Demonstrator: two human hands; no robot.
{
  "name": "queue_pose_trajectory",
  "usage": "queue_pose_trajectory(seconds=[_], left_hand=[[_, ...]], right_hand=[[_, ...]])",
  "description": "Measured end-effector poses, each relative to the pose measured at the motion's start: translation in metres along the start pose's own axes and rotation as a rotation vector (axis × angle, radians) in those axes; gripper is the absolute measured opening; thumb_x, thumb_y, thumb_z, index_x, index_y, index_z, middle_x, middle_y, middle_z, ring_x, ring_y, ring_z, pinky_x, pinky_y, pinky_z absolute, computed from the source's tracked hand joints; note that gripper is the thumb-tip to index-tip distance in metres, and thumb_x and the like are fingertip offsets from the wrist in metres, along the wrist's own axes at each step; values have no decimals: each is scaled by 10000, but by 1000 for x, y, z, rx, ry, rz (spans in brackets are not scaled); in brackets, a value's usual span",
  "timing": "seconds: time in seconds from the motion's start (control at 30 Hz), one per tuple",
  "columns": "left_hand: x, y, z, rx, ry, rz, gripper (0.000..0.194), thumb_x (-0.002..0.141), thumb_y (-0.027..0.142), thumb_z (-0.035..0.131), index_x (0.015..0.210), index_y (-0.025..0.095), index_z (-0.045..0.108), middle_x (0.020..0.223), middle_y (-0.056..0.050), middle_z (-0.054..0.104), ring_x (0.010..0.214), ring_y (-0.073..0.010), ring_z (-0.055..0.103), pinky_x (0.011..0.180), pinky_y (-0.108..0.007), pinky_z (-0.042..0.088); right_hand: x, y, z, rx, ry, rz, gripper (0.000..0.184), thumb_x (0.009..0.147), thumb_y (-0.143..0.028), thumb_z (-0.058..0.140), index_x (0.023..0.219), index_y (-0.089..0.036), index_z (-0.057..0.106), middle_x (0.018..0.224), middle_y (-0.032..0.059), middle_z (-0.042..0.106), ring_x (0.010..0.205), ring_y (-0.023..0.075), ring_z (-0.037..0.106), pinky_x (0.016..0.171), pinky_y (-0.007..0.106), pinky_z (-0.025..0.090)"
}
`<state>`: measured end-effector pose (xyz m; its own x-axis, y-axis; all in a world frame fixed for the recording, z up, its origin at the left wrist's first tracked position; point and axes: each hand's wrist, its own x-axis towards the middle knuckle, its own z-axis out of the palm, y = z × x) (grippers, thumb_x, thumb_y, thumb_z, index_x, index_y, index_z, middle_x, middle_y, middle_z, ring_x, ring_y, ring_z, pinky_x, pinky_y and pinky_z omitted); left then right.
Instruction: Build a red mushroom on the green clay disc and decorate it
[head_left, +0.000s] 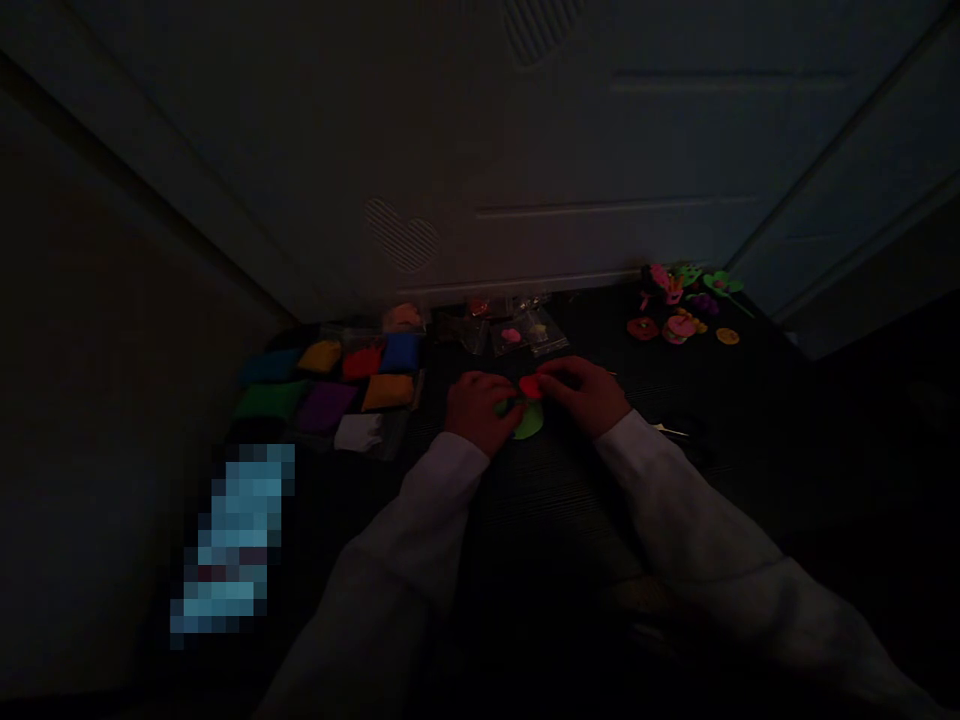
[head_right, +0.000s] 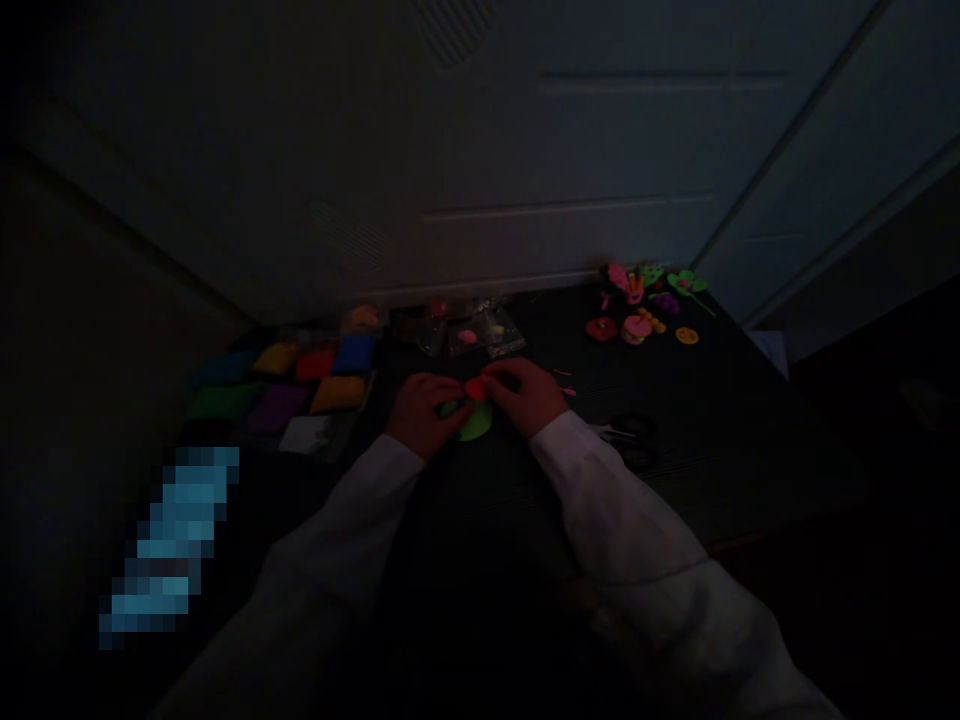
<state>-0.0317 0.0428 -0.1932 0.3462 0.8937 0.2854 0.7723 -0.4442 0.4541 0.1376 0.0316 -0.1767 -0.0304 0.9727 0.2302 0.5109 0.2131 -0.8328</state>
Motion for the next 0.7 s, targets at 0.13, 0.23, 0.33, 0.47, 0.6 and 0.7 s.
queue_pose_trajectory(seconds=[0.13,0.23,0.33,0.47,0.6,0.7], left_hand=[[-1,1,0,37,-21,-17,233,692,402,587,858,264,676,960,8,663,991,-253,466,837,-432,331],[-1,1,0,48,-29,-25,244,694,417,585,859,261,673,961,8,661,998,-250,463,838,-427,325],[-1,1,0,55,-28,-33,287,694,421,585,907,243,658,974,-2,657,1005,-251,458,842,-427,323],[-1,2,0,59,-31,-37,310,693,422,584,932,236,649,986,-3,655,1007,-248,459,848,-423,325],[-1,2,1,62,-28,-39,298,695,425,580,914,237,655,980,-6,655,1009,-254,457,848,-431,323],[-1,2,2,63,-33,-36,293,692,426,581,914,250,656,980,-3,655,1004,-255,461,839,-433,327]], right_hand=[[0,-1,-1,-29,5,2,169,740,-283,568,850,-177,641,823,34,649,760,152,591,698,295,456],[-1,-1,-1,-57,-2,-13,153,742,-280,568,842,-189,639,815,28,648,758,150,590,696,294,456],[-1,-2,-1,-83,-2,-26,158,747,-278,564,848,-181,637,827,36,647,773,153,588,705,295,453],[-1,-2,-3,-114,-13,-44,161,749,-271,561,855,-177,639,846,44,645,805,161,585,733,303,446],[-1,-4,-4,-130,-24,-59,165,758,-274,556,860,-176,640,855,47,647,810,162,588,734,304,449],[-2,-5,-3,-137,-30,-73,165,759,-272,559,868,-179,640,871,47,649,828,163,588,746,304,448]])
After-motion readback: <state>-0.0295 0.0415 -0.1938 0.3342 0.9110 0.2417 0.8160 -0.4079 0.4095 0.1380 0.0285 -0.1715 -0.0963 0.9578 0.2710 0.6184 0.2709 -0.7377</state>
